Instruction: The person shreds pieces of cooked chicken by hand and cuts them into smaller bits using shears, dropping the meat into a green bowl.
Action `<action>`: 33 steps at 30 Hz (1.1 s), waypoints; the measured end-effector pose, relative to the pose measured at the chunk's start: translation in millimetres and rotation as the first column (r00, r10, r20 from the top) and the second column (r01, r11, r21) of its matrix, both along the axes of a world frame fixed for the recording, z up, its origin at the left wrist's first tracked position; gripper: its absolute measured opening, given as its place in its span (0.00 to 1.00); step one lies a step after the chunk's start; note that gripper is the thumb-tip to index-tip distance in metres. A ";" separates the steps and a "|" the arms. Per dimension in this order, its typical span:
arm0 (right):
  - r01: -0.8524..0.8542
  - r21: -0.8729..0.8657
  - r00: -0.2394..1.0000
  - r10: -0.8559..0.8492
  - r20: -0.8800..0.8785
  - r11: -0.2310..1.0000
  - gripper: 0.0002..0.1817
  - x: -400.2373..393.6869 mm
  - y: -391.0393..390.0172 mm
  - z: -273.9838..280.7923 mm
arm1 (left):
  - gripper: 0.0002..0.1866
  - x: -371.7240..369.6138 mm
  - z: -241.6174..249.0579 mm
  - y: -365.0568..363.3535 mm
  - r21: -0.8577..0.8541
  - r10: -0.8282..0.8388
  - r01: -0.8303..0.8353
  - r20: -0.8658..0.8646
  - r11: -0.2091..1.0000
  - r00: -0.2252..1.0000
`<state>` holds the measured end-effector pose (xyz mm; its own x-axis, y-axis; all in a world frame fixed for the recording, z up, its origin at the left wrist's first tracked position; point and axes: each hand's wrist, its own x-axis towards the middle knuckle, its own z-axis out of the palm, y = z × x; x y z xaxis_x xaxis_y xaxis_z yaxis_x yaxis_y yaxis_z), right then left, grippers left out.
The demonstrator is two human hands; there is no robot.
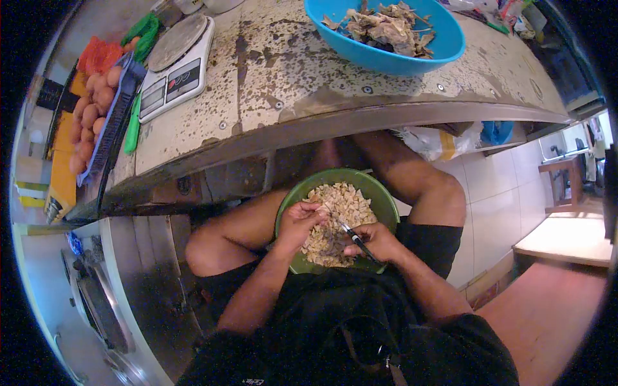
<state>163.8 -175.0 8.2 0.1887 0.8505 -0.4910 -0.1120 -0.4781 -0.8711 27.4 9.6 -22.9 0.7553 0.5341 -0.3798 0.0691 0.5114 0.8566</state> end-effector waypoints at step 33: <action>-0.141 -0.113 0.983 0.152 0.099 0.984 0.28 4.2 0.0 8.5 | 0.14 -5.7 -14.4 -1.3 -0.017 0.012 -0.011 0.023 1.000 1.000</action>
